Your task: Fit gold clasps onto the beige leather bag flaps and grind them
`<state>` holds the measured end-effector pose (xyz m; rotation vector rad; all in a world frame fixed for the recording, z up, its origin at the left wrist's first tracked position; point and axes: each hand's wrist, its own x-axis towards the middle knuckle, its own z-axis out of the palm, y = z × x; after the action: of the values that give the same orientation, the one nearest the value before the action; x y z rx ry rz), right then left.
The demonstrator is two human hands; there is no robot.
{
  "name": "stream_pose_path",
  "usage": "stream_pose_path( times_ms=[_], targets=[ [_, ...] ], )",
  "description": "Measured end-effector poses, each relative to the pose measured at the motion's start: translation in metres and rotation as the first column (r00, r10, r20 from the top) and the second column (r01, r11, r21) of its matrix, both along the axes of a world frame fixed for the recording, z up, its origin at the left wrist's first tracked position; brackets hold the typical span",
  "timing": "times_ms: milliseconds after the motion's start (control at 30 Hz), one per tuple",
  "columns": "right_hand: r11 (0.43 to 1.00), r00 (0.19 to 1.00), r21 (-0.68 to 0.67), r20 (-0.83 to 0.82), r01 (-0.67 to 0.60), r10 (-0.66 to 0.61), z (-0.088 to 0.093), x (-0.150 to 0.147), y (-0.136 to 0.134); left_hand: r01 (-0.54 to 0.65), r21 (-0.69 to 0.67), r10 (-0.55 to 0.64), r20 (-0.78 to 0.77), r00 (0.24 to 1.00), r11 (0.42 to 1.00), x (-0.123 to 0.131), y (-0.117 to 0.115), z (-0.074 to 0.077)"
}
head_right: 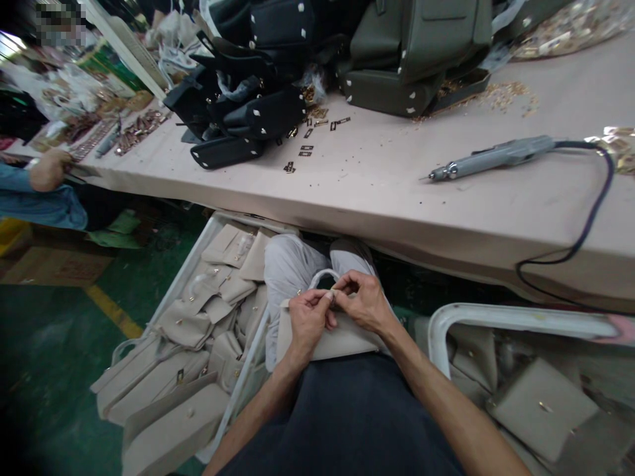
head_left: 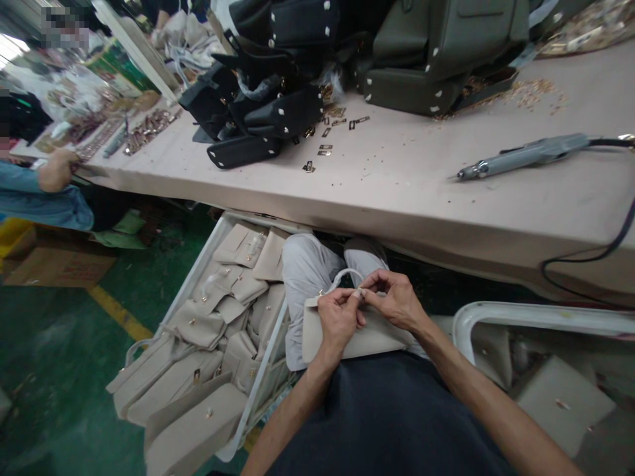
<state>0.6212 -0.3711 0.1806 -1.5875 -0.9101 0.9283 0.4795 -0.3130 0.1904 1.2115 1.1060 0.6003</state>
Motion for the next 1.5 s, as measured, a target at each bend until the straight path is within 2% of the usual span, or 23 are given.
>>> stream_pose_path(
  times_ms=[200,400,533,733,833,933,1000,1167,1433,1500],
  targets=[
    [0.999,1.000,-0.024,0.017,0.026,-0.025,-0.005,-0.001,0.001,-0.026,0.032,0.027,-0.027,0.999,0.999,0.005,-0.003,0.001],
    [0.999,0.988,0.011,-0.148,-0.041,0.042,-0.004,0.007,0.000,-0.054,0.028,0.055,-0.017,0.998,0.998,0.008,-0.002,-0.002],
    [1.000,0.994,0.015,-0.105,-0.007,0.009,-0.009,0.005,-0.001,-0.065,0.047,0.065,-0.009,0.998,0.997,0.008,-0.003,-0.006],
    [0.999,0.994,-0.009,-0.100,0.053,-0.053,-0.020,-0.002,-0.001,-0.086,0.134,0.098,-0.082,0.992,0.987,0.009,-0.005,-0.014],
    [0.998,0.978,-0.006,-0.203,0.058,-0.058,-0.023,-0.002,-0.001,-0.081,0.156,0.097,-0.099,0.990,0.984,0.009,-0.004,-0.015],
    [0.999,0.929,0.012,-0.369,0.037,-0.030,-0.023,0.001,0.001,-0.082,0.115,0.092,-0.076,0.993,0.990,0.010,-0.001,-0.014],
    [0.999,0.911,0.019,-0.411,0.034,-0.023,-0.023,0.003,0.003,-0.093,0.083,0.098,-0.057,0.994,0.992,0.011,0.000,-0.013],
    [0.999,0.908,0.024,-0.419,0.021,-0.009,-0.026,0.005,0.002,-0.078,0.044,0.079,-0.014,0.997,0.996,0.011,0.001,-0.012],
    [0.997,0.953,-0.008,-0.292,0.078,-0.077,-0.022,-0.001,0.008,-0.056,0.016,0.056,-0.010,0.998,0.998,0.008,0.000,-0.013],
    [0.998,0.954,-0.004,-0.294,0.058,-0.057,-0.021,-0.001,0.008,-0.067,0.010,0.067,-0.013,0.998,0.998,0.008,0.001,-0.011]
  ],
)
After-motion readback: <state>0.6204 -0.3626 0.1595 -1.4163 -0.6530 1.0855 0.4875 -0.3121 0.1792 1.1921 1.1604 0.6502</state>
